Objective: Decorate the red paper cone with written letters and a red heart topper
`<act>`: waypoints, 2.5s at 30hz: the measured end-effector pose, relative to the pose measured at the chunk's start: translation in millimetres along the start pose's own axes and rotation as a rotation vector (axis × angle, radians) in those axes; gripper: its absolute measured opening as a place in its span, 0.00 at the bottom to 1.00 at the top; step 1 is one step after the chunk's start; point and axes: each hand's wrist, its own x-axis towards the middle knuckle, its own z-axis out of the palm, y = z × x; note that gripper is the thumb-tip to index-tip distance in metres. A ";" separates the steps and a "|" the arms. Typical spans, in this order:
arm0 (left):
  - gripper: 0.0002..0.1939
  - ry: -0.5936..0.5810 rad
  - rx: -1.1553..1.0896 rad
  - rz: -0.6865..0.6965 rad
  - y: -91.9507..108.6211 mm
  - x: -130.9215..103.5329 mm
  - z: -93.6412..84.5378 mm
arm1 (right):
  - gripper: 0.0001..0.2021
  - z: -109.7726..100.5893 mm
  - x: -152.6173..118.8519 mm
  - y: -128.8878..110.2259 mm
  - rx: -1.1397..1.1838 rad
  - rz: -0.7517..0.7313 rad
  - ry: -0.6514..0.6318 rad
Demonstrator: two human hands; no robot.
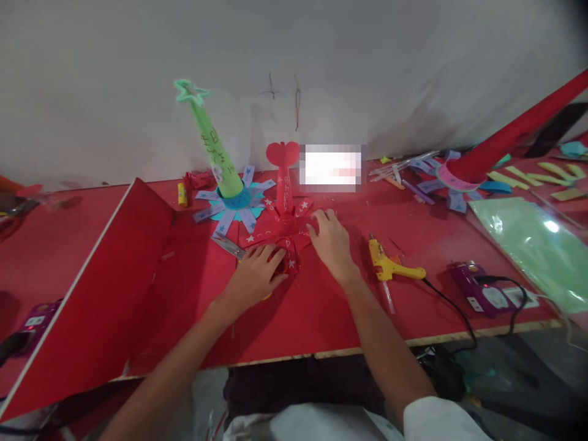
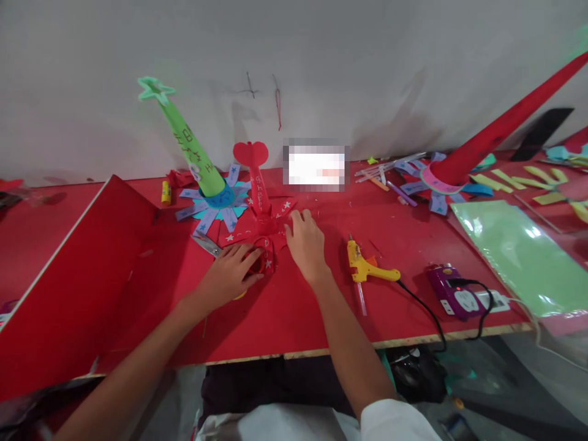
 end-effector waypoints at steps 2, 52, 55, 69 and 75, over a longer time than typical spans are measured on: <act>0.26 -0.008 -0.010 0.030 -8.0 1.3 2.5 | 0.08 6.6 -2.6 -10.1 0.080 -0.066 0.001; 0.14 0.365 -0.017 -0.768 -118.1 3.0 -54.1 | 0.07 46.8 -2.0 -0.2 0.682 0.041 0.297; 0.13 0.204 0.046 -0.745 -130.1 -6.4 -54.6 | 0.07 45.9 -0.6 -0.5 0.639 0.057 0.283; 0.11 0.375 -0.367 -0.475 -45.0 32.4 -7.1 | 0.17 24.1 -1.6 40.4 0.082 0.091 0.084; 0.37 0.621 -0.710 -0.376 -19.8 96.6 23.2 | 0.26 24.2 -1.1 37.9 0.024 0.063 0.015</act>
